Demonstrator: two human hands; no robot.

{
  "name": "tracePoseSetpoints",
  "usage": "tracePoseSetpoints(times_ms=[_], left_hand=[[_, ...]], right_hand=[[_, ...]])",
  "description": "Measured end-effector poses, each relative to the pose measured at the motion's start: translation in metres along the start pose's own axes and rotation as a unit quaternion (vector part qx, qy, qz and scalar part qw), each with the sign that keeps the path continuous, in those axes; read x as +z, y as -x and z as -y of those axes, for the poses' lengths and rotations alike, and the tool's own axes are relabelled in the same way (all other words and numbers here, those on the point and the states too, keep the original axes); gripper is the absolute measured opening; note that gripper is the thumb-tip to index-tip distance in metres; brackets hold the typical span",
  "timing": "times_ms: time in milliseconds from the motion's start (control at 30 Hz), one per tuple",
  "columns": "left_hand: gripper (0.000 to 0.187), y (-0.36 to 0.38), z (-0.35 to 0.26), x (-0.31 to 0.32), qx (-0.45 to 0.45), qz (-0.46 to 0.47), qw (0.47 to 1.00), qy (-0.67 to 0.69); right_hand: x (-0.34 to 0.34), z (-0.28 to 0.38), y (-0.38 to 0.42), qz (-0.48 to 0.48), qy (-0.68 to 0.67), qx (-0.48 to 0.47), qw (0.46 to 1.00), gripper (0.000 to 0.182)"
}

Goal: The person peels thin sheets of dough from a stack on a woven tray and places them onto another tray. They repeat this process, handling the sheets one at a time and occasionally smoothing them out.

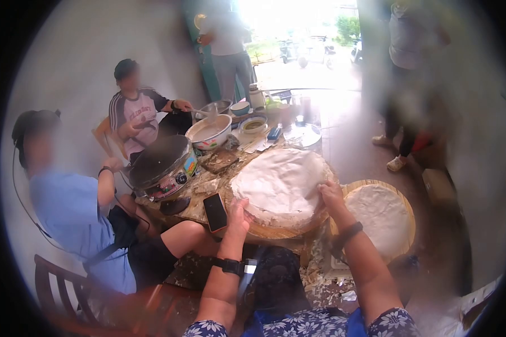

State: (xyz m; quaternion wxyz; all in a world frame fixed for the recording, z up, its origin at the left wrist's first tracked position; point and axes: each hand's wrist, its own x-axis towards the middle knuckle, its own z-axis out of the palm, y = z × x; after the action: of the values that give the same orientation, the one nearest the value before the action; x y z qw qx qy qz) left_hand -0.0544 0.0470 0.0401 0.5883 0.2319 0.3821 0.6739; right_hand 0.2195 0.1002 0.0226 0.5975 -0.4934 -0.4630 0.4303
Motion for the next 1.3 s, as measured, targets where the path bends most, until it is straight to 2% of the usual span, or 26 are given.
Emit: tracePoseSetpoints(times_ms=[33,167,267,400,467,567,600,633,700,767,900,967,1033,1133,1200,1300], left_hand=[[0.04,0.002,-0.004,0.005,0.011,0.001,1.0,-0.006],[0.046,0.005,-0.014,0.023,0.067,0.053,0.996,-0.008],[0.037,0.019,-0.02,0.054,0.088,0.04,0.995,-0.011],[0.036,0.033,-0.016,0.09,0.102,0.13,0.986,-0.023],[0.036,0.037,-0.003,0.106,0.102,0.145,0.984,-0.036],[0.041,0.039,0.024,0.133,0.091,0.161,0.98,-0.071],[0.042,0.042,0.035,0.145,0.082,0.186,0.977,-0.067],[0.042,0.044,0.044,0.157,0.073,0.21,0.973,-0.061],[0.043,0.043,0.066,0.178,0.059,0.241,0.968,-0.038],[0.042,0.043,0.095,0.201,0.05,0.257,0.965,-0.007],[0.035,0.043,0.157,0.223,0.0,0.279,0.96,-0.018],[0.031,0.04,0.198,0.218,-0.055,0.247,0.966,-0.05],[0.027,0.035,0.236,0.201,-0.115,0.217,0.966,-0.084],[0.021,0.029,0.293,0.161,-0.215,0.178,0.95,-0.141],[0.017,0.026,0.324,0.135,-0.28,0.158,0.929,-0.181],[0.014,0.023,0.346,0.115,-0.314,0.129,0.917,-0.208]], right_hand=[[0.001,-0.002,-0.002,-0.016,0.001,-0.038,0.999,0.013],[-0.005,0.013,-0.004,0.006,-0.054,0.01,0.998,0.012],[-0.011,0.034,-0.004,0.005,-0.096,0.018,0.995,0.014],[-0.046,0.043,0.0,-0.005,-0.124,-0.039,0.992,0.018],[-0.067,0.045,0.0,-0.036,-0.166,-0.02,0.985,0.02],[-0.113,0.063,0.012,-0.094,-0.111,-0.048,0.988,0.02],[-0.13,0.068,0.018,-0.103,-0.064,-0.083,0.989,0.02],[-0.15,0.061,0.02,-0.127,0.029,-0.158,0.979,0.019],[-0.186,0.054,0.017,-0.156,0.014,-0.178,0.971,0.018],[-0.214,0.062,0.012,-0.175,-0.205,-0.072,0.96,0.017],[-0.274,0.037,0.022,-0.232,-0.198,-0.06,0.95,0.019],[-0.301,0.007,0.031,-0.24,-0.173,-0.046,0.954,0.02],[-0.317,-0.026,0.039,-0.259,-0.165,-0.02,0.951,0.025],[-0.342,-0.102,0.039,-0.297,-0.242,0.023,0.923,0.025],[-0.343,-0.125,0.052,-0.318,-0.217,0.059,0.921,0.022],[-0.346,-0.153,0.065,-0.32,-0.171,0.088,0.928,0.019]])
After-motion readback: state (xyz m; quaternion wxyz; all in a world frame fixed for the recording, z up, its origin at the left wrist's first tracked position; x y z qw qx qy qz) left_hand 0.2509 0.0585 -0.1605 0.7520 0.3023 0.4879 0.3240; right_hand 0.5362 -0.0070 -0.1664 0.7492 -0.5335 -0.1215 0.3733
